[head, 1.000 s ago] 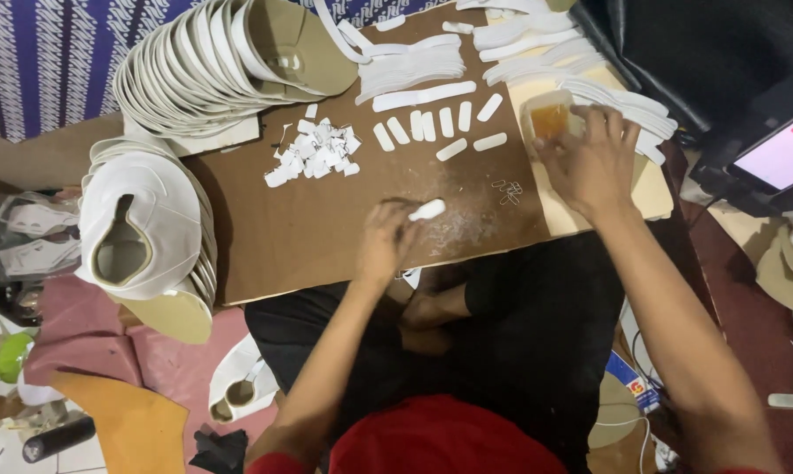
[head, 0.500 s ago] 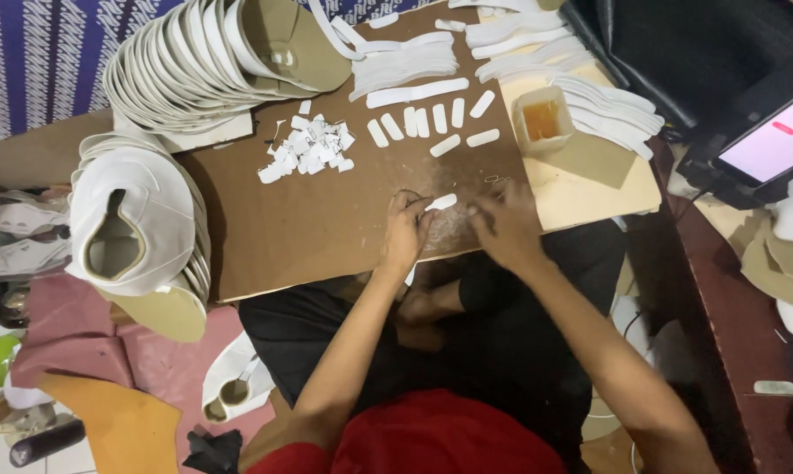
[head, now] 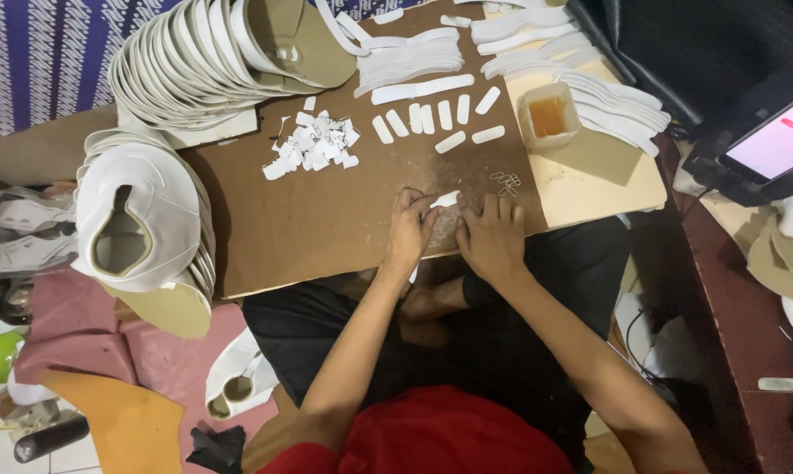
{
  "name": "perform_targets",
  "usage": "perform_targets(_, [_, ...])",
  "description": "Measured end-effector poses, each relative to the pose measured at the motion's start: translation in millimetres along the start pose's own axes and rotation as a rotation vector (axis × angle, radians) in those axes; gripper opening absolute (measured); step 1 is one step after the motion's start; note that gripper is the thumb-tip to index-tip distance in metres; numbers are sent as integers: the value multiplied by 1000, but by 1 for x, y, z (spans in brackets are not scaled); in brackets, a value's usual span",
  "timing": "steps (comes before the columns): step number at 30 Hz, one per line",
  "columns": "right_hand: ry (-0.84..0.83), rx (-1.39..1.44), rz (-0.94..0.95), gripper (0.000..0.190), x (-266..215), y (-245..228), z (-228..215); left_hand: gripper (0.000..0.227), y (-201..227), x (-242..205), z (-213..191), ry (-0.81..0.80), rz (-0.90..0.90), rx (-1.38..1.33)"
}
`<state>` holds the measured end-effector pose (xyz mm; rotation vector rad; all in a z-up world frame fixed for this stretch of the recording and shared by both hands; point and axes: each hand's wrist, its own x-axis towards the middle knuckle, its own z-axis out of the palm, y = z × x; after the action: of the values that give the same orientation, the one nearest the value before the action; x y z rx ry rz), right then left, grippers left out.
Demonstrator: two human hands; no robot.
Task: Applying glue to small white shoe components on a cardboard surface in a workshop.
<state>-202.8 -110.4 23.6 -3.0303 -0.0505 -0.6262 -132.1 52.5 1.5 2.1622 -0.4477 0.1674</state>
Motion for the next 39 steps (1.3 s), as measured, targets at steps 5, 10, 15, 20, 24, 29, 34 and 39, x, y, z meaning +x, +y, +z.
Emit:
perform_targets(5, [28,8,21,26,6,-1,0,20,0,0,1,-2,-5,0])
perform_targets(10, [-28,7,40,28,3,-12,-6,23,-8,-1,4,-10,-16,-43])
perform_targets(15, [-53,3,10,43,3,-19,1,39,-23,-4,-5,-11,-50,-231])
perform_targets(20, [-86,20,-43,57,-3,-36,11,35,-5,-4,-23,47,-152,-326])
perform_targets(24, [-88,35,-70,53,-5,-30,4,33,-6,-4,-23,74,-163,-322])
perform_targets(29, [-25,32,-101,48,6,-33,21,31,-5,-6,-16,190,-126,-303])
perform_targets(34, [20,57,-157,57,11,-42,7,29,-7,-7,-20,350,-107,-238])
perform_targets(39, [-53,5,-96,37,16,-15,-10,21,-23,-10,-2,176,180,63])
